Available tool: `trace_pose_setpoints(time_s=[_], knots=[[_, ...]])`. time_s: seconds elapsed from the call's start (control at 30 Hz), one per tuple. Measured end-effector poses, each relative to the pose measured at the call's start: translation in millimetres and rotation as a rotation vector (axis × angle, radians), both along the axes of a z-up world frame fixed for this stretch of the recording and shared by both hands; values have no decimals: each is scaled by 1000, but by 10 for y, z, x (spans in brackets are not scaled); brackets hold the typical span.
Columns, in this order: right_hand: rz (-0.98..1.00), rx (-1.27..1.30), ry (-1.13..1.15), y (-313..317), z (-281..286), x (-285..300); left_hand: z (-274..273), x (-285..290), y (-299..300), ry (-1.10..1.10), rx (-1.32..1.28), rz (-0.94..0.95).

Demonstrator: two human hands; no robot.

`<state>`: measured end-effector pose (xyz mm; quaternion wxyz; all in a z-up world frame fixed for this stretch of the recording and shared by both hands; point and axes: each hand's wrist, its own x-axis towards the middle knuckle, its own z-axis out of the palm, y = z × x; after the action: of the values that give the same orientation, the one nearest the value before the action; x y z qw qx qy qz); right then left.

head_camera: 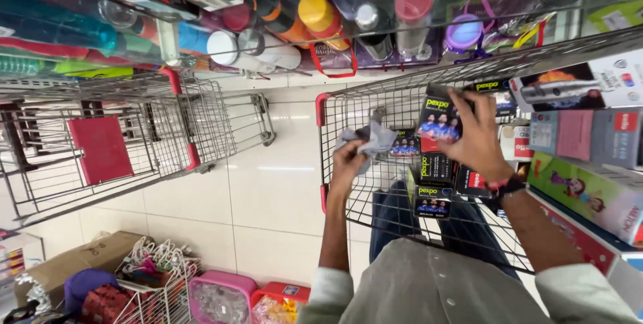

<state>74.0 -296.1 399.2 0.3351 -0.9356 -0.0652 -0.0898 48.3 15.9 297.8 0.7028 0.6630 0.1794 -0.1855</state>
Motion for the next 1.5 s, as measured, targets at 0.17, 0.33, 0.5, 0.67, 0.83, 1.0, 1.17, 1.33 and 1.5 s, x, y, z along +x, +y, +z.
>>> trace_pose_setpoints(time_s=[0.17, 0.33, 0.5, 0.67, 0.83, 1.0, 1.17, 1.33, 1.5], knots=[[-36, 166, -149, 108, 637, -184, 1202, 3, -790, -700, -124, -256], [-32, 319, -203, 89, 956, -328, 2066, 69, -1237, -1063, 820, -770], [-78, 264, -140, 156, 875, -505, 2458, 204, -1435, -1008, 1019, -722], [-129, 306, -110, 274, 1294, -448, 2687, 485, -1563, -970, 948, -556], [6, 692, -180, 369, 1388, -504, 2203, 797, -1224, -801, 750, -367], [29, 637, -152, 333, 1578, -473, 2216, 516, -1110, -678, 294, -380], [71, 633, -155, 292, 1545, -484, 2707, 333, -1215, -736, 474, -411], [18, 510, -171, 310, 1560, -509, 2858, 82, -1262, -1005, 711, -468], [-58, 405, -167, 212, 1519, -486, 2761, -162, -1322, -1046, 621, -616]])
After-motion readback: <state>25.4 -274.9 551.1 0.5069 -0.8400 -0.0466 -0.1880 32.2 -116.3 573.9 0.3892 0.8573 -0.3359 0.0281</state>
